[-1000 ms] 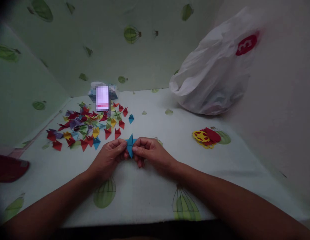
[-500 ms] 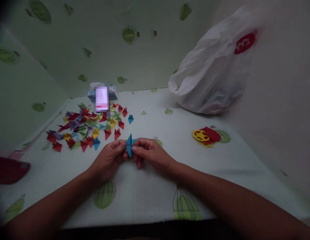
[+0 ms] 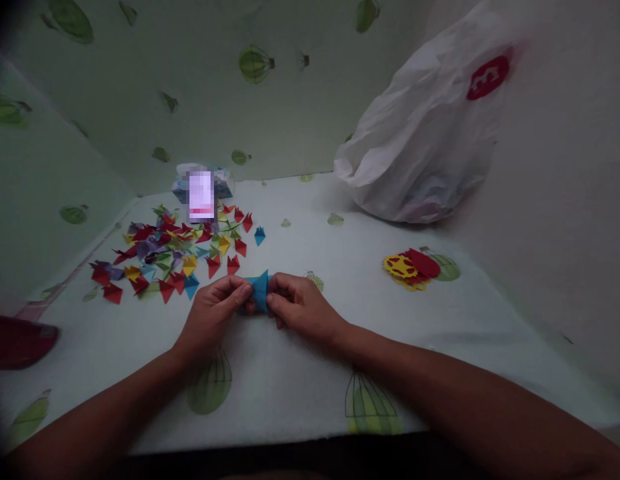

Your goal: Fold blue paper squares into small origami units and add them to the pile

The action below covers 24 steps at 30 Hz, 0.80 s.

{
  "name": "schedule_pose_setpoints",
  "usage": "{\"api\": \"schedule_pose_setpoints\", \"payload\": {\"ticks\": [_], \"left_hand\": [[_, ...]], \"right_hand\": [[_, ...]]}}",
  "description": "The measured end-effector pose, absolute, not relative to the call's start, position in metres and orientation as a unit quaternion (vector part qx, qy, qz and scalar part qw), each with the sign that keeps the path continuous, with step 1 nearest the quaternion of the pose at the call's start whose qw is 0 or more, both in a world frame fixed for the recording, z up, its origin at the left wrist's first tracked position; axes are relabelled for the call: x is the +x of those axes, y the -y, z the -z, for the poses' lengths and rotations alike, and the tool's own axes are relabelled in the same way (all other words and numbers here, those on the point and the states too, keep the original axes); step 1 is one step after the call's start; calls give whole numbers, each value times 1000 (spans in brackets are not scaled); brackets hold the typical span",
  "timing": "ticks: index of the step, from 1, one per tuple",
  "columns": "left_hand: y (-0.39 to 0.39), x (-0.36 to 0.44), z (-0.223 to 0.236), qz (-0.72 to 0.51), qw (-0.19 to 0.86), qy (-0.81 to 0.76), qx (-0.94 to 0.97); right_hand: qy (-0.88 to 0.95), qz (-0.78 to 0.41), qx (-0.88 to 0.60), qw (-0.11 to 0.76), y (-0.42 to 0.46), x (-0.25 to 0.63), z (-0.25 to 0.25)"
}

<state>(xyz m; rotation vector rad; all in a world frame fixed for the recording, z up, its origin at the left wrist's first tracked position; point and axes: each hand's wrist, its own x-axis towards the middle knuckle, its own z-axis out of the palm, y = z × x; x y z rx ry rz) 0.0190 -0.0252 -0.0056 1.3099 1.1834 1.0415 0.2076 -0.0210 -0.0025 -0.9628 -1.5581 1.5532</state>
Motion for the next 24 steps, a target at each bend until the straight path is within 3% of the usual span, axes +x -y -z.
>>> {"api": "schedule_pose_setpoints", "payload": {"ticks": [7,15,20,24], "left_hand": [[29,21,4,-415,503,-466,599],[40,31,11,-465,502,-421,595],[45,33,13,-458,472,-430,619],[48,32,10,-438,402,-466,656]], "right_hand": [[619,-586,-358,381,24,204,3],[754,-248,-414,445,32,204,9],[778,-168,-398,457,36,200,14],[771,-182,-409,454,38,198,16]]}}
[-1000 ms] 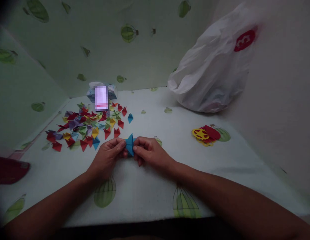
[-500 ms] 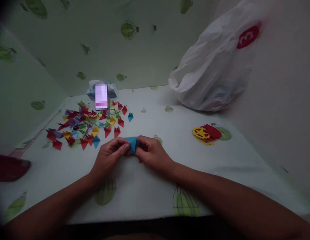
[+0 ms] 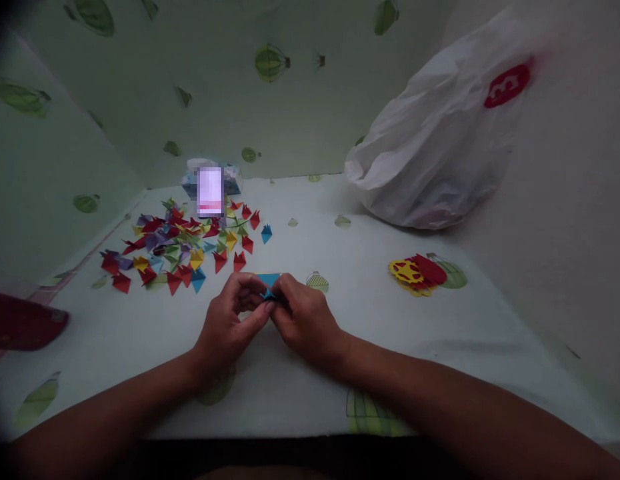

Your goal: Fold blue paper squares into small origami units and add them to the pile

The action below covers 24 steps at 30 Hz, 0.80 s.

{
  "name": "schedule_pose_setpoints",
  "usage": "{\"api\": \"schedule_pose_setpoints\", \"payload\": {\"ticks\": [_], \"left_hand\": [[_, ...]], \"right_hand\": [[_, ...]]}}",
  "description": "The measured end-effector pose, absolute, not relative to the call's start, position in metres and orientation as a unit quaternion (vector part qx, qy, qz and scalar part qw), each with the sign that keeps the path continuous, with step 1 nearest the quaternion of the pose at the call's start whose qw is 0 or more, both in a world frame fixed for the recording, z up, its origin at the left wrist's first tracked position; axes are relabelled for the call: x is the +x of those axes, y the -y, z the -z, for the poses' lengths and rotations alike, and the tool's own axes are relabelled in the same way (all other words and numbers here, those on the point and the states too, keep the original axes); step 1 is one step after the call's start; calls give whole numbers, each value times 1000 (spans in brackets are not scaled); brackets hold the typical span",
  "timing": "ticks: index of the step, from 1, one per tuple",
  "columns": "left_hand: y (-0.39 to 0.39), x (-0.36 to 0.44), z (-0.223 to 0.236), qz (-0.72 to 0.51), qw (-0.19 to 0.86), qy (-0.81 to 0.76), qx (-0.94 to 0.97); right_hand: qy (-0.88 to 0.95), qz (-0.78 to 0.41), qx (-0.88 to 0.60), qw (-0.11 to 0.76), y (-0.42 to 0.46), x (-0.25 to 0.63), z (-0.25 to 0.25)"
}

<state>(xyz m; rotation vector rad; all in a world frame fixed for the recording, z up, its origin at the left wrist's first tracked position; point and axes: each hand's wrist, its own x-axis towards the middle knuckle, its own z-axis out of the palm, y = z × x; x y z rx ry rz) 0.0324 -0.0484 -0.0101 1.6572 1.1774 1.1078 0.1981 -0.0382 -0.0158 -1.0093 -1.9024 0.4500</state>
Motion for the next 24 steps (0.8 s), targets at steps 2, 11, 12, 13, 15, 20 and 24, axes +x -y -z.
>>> {"api": "schedule_pose_setpoints", "payload": {"ticks": [2,11,12,13,15,20,24], "left_hand": [[50,32,9,-430,370,-473,674],[52,31,7,-443,193,-450,751],[52,31,7,-445,176,-448,755],[52,30,7,-447,163,-446,758],[52,30,7,-452,157,-440,760],[51,29,0,-469,346,-415,699],[48,27,-7,-481,554,-402,547]], "right_hand": [[762,-201,-417,452,39,197,16],[733,-229,-393,505,42,196,16],[731,-239,-385,510,43,197,16],[729,-250,-376,514,43,197,15],[726,-274,-357,519,43,198,14],[743,-236,-346,521,41,202,11],[785,-126,-323,514,37,206,11]]}}
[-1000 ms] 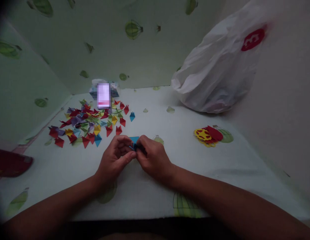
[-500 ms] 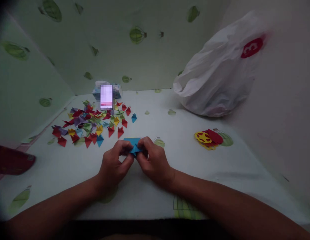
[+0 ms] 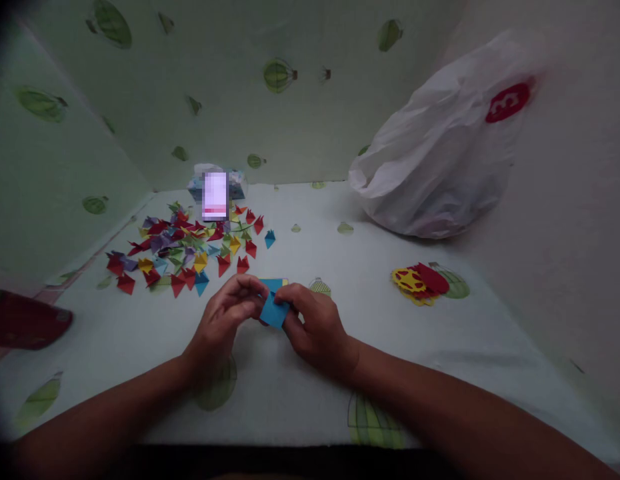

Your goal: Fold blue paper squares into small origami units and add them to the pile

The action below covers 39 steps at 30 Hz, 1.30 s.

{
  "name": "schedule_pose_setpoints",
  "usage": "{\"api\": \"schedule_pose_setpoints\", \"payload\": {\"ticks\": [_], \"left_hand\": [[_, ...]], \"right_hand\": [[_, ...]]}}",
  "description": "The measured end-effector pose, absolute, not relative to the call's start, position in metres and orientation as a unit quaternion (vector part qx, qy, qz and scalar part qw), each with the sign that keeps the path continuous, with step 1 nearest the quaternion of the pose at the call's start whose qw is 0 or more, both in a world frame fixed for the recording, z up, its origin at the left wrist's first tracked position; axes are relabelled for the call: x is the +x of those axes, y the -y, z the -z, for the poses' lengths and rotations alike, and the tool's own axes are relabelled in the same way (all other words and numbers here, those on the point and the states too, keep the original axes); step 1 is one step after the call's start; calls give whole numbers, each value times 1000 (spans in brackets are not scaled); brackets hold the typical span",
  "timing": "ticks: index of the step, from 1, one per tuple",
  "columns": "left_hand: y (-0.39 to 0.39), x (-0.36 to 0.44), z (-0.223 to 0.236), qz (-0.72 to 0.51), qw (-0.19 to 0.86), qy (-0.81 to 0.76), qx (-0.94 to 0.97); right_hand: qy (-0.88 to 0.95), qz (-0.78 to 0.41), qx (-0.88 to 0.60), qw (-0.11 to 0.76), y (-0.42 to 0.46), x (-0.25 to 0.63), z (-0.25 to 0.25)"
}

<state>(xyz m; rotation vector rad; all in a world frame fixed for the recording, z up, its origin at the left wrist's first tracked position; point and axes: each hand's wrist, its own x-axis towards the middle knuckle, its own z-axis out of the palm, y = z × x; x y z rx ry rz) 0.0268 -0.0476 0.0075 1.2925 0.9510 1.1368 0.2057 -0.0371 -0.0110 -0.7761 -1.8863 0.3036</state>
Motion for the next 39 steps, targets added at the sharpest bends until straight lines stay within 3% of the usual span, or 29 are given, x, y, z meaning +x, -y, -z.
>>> {"api": "schedule_pose_setpoints", "payload": {"ticks": [9,32,39], "left_hand": [[44,24,-16,-438,572,-456,523],[41,24,-15,-395,597,-434,548],[39,23,-13,-413,558,-443,567]], "right_hand": [[833,-31,-281,476,34,206,14],[825,-74,-327,454,36,207,12],[804,-209,-348,435,30,209,13]]}}
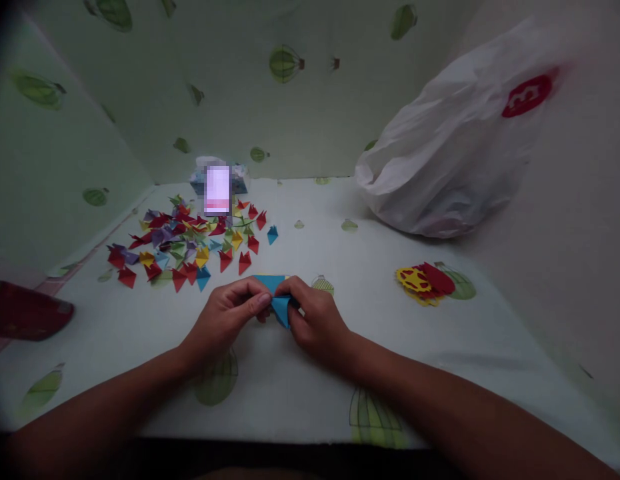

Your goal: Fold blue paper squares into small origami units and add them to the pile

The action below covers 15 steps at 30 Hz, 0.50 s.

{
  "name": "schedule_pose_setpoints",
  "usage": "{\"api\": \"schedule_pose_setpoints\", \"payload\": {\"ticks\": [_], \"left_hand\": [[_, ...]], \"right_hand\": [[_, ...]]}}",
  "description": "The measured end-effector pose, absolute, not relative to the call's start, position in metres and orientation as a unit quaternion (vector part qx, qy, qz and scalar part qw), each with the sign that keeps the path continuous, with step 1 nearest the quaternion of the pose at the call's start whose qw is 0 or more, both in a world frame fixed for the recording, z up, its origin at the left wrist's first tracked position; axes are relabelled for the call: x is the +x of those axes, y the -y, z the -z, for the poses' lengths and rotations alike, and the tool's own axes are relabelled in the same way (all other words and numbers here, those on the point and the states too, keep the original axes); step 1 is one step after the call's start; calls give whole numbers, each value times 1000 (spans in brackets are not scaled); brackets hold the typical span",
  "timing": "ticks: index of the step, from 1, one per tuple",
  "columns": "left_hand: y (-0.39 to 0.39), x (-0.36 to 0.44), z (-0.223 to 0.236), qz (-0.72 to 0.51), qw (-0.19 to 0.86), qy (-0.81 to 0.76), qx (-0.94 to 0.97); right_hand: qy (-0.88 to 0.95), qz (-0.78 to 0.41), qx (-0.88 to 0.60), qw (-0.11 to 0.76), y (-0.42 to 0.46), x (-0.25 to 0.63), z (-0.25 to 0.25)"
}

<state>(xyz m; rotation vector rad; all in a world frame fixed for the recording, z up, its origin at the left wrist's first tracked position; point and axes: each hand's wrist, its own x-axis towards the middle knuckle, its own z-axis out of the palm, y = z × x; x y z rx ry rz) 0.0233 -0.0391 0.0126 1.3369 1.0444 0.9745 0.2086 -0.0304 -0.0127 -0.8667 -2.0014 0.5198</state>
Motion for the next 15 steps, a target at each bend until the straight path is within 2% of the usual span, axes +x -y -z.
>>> {"api": "schedule_pose_setpoints", "payload": {"ticks": [10,15], "left_hand": [[37,20,-6,-406,431,-434,679],[35,20,-2,-404,437,-427,681]], "right_hand": [[624,-569,-372,385,33,202,2],[604,-617,-340,374,29,202,2]]}}
